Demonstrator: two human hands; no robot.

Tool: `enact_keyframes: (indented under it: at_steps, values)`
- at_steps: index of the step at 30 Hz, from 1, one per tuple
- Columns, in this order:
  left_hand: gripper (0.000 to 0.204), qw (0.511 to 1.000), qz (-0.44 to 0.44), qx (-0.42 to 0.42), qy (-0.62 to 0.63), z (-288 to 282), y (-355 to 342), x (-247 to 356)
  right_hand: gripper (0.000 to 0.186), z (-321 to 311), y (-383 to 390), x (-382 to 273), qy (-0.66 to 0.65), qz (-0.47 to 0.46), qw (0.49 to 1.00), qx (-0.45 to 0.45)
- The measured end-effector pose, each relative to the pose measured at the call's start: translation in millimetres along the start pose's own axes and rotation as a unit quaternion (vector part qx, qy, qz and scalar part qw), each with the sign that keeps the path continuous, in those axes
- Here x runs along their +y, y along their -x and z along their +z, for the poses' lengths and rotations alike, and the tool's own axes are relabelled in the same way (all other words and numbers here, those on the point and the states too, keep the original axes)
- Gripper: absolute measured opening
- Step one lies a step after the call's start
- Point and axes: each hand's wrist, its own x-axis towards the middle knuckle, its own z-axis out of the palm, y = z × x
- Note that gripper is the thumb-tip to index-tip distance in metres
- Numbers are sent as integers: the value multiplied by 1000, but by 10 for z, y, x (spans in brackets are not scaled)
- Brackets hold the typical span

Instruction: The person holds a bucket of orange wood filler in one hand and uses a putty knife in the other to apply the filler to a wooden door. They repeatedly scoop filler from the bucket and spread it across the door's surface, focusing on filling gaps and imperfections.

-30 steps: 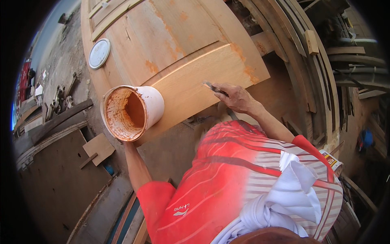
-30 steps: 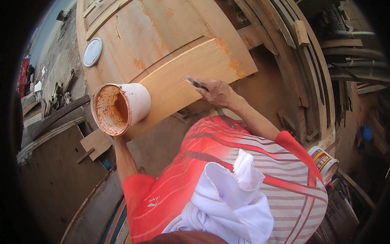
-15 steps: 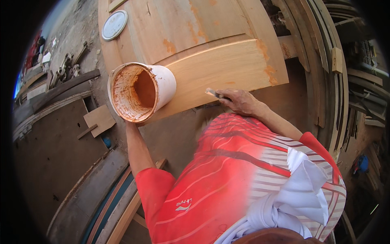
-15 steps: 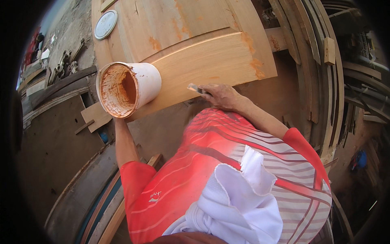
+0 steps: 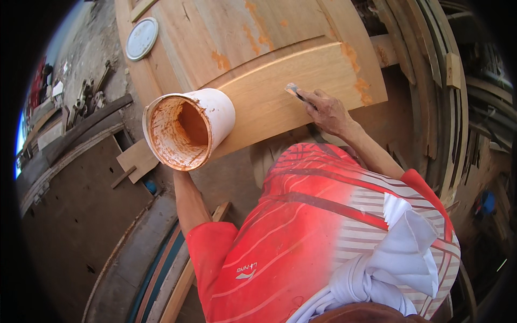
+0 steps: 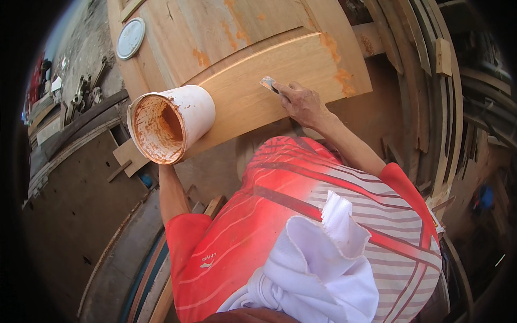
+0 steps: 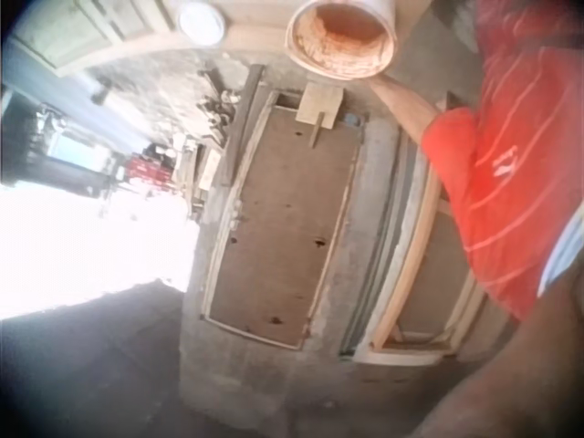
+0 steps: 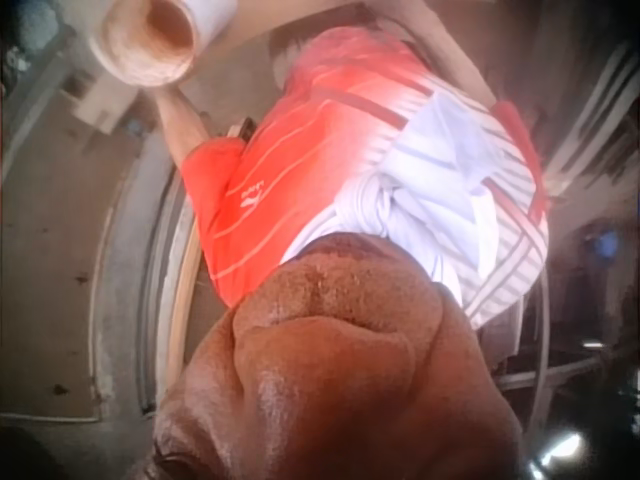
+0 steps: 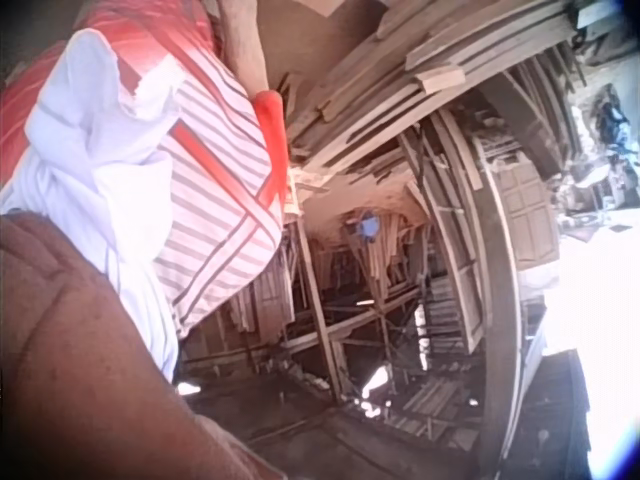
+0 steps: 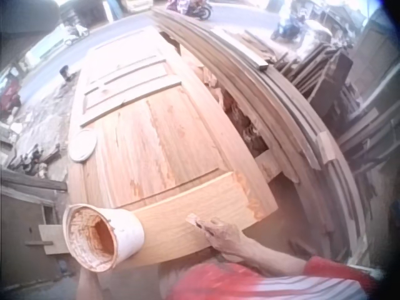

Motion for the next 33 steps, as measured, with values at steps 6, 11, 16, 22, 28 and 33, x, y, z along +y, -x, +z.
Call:
enact_keyframes:
  at_steps: [6, 11, 16, 22, 28, 33]
  values:
    - [82, 999, 3, 11, -43, -70, 7, -111, 46, 292, -269, -117, 199, 13, 978, -66]
    - [84, 996, 20, 19, -82, -108, -74, -218, 43, 253, -139, -300, 182, 31, 981, -53]
    - [86, 987, 43, 20, -153, -215, -42, -332, 37, 517, -249, -385, 208, 74, 975, -18]
    - [95, 969, 34, 62, -236, -134, 78, -89, 35, 439, -238, -790, 224, 105, 968, 43]
    - [97, 979, 17, 57, -193, -160, 187, -29, 44, 467, -310, -1667, 37, 272, 961, -38]
    - [92, 987, 34, 48, -149, -216, 232, 141, 48, 1004, -332, -1598, -174, 192, 963, 80]
